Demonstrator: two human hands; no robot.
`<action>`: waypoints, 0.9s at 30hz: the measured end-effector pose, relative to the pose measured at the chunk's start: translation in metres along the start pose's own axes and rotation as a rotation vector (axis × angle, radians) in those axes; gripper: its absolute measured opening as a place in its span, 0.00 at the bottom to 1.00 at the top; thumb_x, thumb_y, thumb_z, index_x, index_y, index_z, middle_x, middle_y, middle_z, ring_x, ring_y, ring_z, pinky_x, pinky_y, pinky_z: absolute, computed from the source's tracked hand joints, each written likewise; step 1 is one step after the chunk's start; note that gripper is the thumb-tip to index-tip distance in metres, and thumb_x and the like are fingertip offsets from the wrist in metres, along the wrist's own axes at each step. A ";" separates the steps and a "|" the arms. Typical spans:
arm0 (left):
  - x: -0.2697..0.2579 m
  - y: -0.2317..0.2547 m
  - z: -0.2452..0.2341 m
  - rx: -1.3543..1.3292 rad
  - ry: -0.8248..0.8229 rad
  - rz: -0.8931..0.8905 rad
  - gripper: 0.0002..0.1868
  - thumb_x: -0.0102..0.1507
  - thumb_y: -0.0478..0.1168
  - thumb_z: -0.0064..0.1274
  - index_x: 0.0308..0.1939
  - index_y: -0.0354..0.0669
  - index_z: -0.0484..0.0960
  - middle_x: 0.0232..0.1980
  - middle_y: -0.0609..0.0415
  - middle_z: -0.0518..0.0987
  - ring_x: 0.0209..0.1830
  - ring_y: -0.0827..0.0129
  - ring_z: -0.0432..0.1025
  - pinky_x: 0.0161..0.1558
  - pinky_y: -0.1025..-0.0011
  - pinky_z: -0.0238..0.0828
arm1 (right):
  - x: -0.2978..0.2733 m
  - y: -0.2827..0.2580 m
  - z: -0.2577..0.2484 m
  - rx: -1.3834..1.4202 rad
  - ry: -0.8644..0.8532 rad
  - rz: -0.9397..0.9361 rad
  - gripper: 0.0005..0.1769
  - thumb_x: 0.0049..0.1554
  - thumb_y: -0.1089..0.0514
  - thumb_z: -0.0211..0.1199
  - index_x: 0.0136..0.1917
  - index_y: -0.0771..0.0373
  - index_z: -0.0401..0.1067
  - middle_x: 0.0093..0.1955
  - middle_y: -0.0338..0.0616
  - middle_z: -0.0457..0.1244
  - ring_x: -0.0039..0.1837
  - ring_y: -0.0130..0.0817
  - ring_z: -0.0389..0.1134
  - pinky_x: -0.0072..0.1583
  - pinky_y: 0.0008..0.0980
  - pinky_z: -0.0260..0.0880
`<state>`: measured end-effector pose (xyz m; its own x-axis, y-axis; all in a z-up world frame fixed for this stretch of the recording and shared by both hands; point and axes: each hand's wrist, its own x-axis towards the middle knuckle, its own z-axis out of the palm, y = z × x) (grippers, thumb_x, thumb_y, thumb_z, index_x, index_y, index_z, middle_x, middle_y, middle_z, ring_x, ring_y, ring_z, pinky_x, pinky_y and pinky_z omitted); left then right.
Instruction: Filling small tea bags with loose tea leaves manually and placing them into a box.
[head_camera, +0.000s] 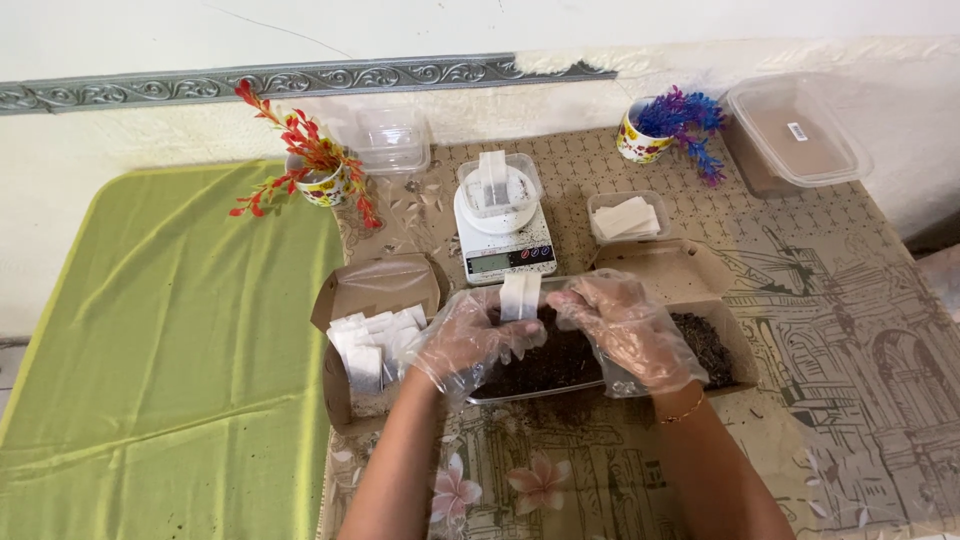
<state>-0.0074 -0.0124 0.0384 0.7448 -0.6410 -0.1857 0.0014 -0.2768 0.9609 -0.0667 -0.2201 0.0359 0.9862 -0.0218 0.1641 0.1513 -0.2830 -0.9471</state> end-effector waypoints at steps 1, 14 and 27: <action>0.004 -0.005 0.002 0.014 0.007 0.034 0.13 0.62 0.49 0.62 0.39 0.43 0.86 0.24 0.55 0.84 0.24 0.71 0.79 0.40 0.73 0.75 | 0.000 0.006 -0.002 0.145 -0.040 0.117 0.04 0.58 0.58 0.65 0.45 0.57 0.72 0.40 0.40 0.66 0.39 0.32 0.66 0.43 0.28 0.70; 0.008 -0.030 0.003 -0.262 0.087 0.027 0.17 0.66 0.44 0.57 0.53 0.35 0.85 0.30 0.47 0.83 0.30 0.66 0.80 0.32 0.71 0.80 | -0.001 -0.005 0.000 -0.135 -0.263 0.305 0.11 0.57 0.64 0.67 0.34 0.61 0.71 0.34 0.41 0.60 0.36 0.32 0.63 0.40 0.28 0.67; -0.003 -0.009 -0.005 0.131 0.059 0.100 0.15 0.67 0.47 0.54 0.45 0.39 0.87 0.30 0.45 0.83 0.34 0.60 0.76 0.41 0.60 0.76 | 0.013 -0.031 -0.011 -0.445 -0.292 0.302 0.10 0.51 0.69 0.67 0.34 0.58 0.71 0.37 0.46 0.63 0.37 0.33 0.65 0.40 0.33 0.68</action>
<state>-0.0065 -0.0050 0.0316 0.7749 -0.6277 -0.0739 -0.1591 -0.3070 0.9383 -0.0597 -0.2220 0.0702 0.9683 0.0818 -0.2358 -0.1186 -0.6804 -0.7232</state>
